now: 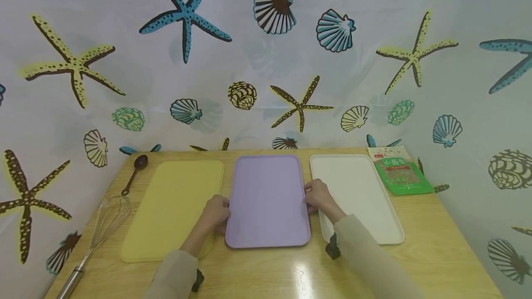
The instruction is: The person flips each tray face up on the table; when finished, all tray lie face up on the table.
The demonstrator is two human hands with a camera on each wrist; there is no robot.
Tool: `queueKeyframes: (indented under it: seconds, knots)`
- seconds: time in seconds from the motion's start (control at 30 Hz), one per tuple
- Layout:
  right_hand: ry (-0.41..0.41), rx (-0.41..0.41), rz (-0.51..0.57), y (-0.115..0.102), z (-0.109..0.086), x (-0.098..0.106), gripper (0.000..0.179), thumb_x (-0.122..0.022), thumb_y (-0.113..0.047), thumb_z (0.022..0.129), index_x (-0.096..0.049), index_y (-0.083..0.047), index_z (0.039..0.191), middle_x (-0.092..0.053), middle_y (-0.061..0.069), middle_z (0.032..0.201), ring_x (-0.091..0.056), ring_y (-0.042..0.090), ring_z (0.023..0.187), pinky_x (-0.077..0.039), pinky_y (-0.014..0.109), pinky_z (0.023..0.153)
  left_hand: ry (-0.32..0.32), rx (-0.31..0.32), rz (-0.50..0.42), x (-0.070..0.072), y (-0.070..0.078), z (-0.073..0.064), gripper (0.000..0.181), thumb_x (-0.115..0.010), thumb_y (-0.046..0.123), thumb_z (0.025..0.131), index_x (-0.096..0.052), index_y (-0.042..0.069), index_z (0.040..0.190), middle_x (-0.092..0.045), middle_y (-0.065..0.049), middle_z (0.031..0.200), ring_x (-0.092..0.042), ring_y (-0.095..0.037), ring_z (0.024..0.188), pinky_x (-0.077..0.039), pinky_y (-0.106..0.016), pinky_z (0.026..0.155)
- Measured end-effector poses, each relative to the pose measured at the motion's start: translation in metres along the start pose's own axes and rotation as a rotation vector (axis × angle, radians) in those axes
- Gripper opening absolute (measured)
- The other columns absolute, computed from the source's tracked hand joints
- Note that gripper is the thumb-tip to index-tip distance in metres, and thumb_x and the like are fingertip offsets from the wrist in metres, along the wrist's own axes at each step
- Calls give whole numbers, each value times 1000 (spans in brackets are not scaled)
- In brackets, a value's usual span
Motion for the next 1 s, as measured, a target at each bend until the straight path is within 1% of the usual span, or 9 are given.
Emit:
queueKeyframes:
  seconds: [0.27,0.5,0.6,0.7,0.73,0.8,0.87,0.97,1.0]
  knots:
    - [14,-10,-34,-3,-2,1,49,-63,18,72,-56,15,121,-63,36,104,-69,31,61,-57,29,47,10,-6,42,-2,-1,0,41,-52,-13,74,-57,-21,114,-61,-35,111,-61,-46,103,-54,-50,86]
    - [13,-11,-44,-2,-4,1,48,-65,17,73,-57,15,120,-65,32,96,-69,28,56,-57,28,47,21,-32,54,-1,3,-2,41,-54,-11,71,-59,-21,109,-65,-33,101,-63,-32,78,-56,-37,64]
    - [18,-12,-55,-1,-4,1,48,-63,18,72,-57,15,119,-66,31,90,-68,27,55,-57,28,47,22,-46,57,-3,1,-1,40,-55,-10,70,-60,-20,108,-67,-30,96,-61,-28,73,-52,-30,57]
    - [20,0,-64,-2,-5,0,47,-60,18,71,-57,16,118,-67,29,85,-68,26,53,-57,27,46,33,-46,79,-5,-3,-1,32,-56,-7,72,-65,-17,101,-67,-20,82,-56,-22,64,-44,-25,50]
    - [26,9,-76,-3,-6,0,46,-59,17,72,-58,16,117,-67,27,84,-67,25,52,-56,26,46,38,-35,87,-4,-4,-1,27,-56,-6,72,-66,-16,96,-64,-15,76,-52,-20,61,-40,-24,48]
    - [53,50,-135,-7,-10,0,42,-58,14,74,-59,14,116,-68,23,81,-65,20,51,-53,24,42,60,-36,130,0,-5,-6,26,-56,-2,76,-65,-14,97,-64,-16,78,-56,-23,64,-45,-28,51]
    - [93,101,-209,-15,-15,1,39,-58,9,77,-61,12,116,-68,19,82,-61,16,50,-48,21,39,68,-44,132,7,-5,-13,30,-54,1,80,-63,-15,103,-65,-19,82,-56,-23,63,-47,-30,50]
    - [158,188,-313,-28,-21,0,38,-59,0,81,-62,8,118,-70,17,90,-65,22,66,-51,26,47,63,-72,86,23,-3,-26,42,-52,4,87,-53,-17,124,-64,-30,104,-61,-22,63,-51,-31,50]
    - [174,218,-329,-34,-23,-1,39,-59,-1,81,-62,7,120,-69,18,96,-66,25,74,-53,29,51,60,-84,62,29,-4,-29,43,-50,4,89,-50,-17,127,-64,-31,106,-60,-20,61,-49,-28,48]
Point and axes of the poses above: each hand's wrist, its own z-axis towards the middle knuckle, its own x-axis out of the back of the hand, y = z × x, the point moved 3 cm from there along z, towards the middle knuckle
